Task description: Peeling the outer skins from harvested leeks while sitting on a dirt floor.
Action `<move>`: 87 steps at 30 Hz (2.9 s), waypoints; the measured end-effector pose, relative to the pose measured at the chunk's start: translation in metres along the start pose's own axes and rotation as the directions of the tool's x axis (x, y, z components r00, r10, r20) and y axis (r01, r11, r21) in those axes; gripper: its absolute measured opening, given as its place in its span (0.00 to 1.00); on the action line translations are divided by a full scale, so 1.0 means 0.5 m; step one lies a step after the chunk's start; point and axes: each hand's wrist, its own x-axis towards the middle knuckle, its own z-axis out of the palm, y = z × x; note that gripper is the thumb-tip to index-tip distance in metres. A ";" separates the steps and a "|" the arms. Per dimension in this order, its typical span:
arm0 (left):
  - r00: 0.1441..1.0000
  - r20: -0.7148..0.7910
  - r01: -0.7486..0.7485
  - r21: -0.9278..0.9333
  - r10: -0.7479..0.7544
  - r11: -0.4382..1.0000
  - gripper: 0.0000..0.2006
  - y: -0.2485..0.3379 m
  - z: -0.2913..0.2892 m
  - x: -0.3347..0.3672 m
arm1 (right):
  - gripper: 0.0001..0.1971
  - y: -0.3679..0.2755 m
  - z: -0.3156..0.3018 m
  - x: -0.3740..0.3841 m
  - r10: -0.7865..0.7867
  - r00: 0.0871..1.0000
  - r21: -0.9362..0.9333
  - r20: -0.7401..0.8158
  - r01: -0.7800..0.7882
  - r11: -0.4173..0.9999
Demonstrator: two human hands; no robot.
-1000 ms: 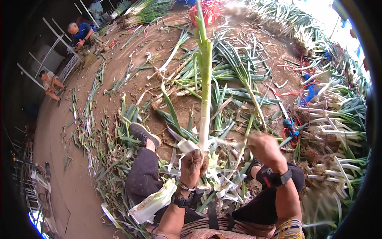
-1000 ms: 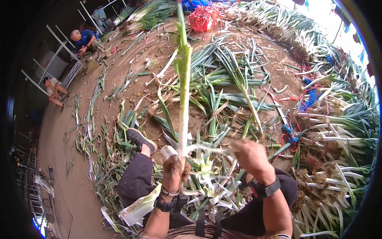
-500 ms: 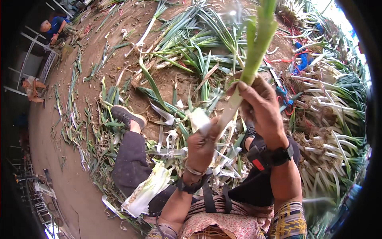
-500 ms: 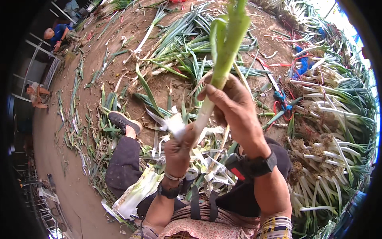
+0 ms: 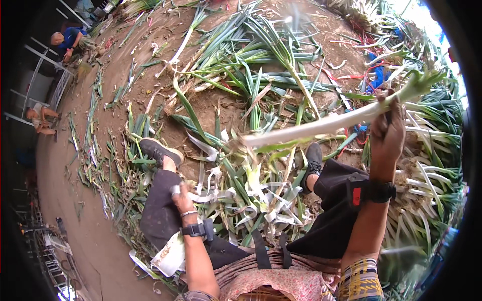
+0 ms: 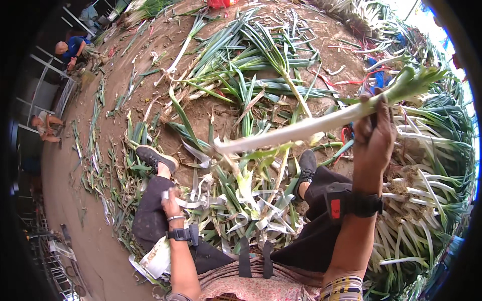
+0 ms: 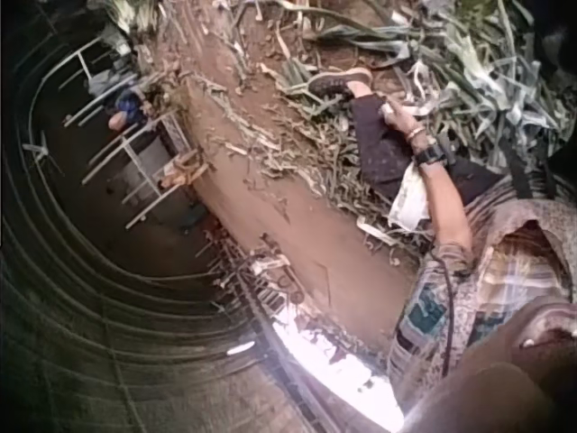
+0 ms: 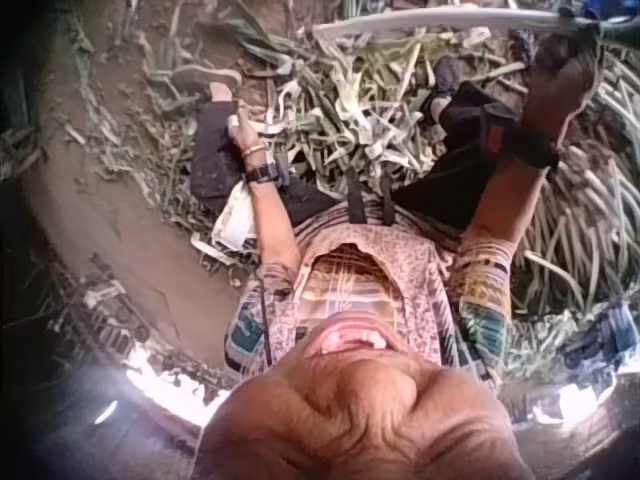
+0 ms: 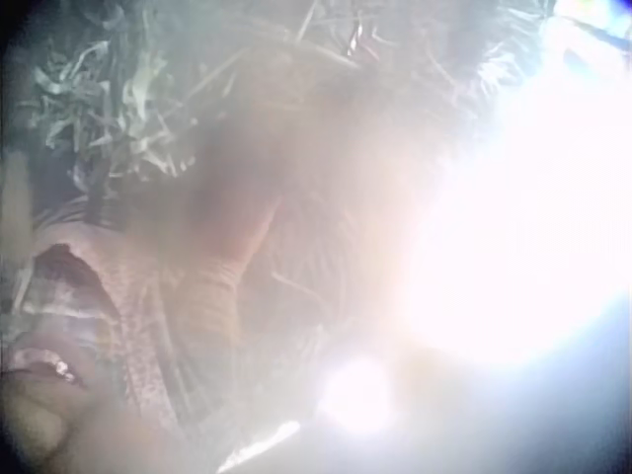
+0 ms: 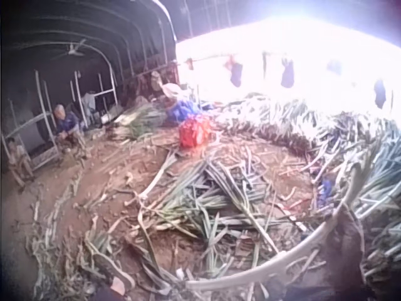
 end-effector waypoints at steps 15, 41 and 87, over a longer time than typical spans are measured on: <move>0.647 0.763 0.371 -0.318 0.003 0.873 0.10 0.241 0.315 -0.301 | 0.11 0.048 0.034 -0.045 0.295 0.940 -0.060 -0.172 -0.309 0.949; 0.645 0.675 -0.212 -0.294 0.360 0.932 0.24 0.292 0.172 -0.292 | 0.09 -0.096 -0.118 -0.079 -0.020 0.990 0.004 -0.138 0.021 1.000; 0.574 0.749 -0.342 0.588 -0.332 0.733 0.27 -0.094 0.232 -0.175 | 0.21 -0.074 -0.111 -0.053 0.159 0.987 -0.266 -0.026 -0.160 0.950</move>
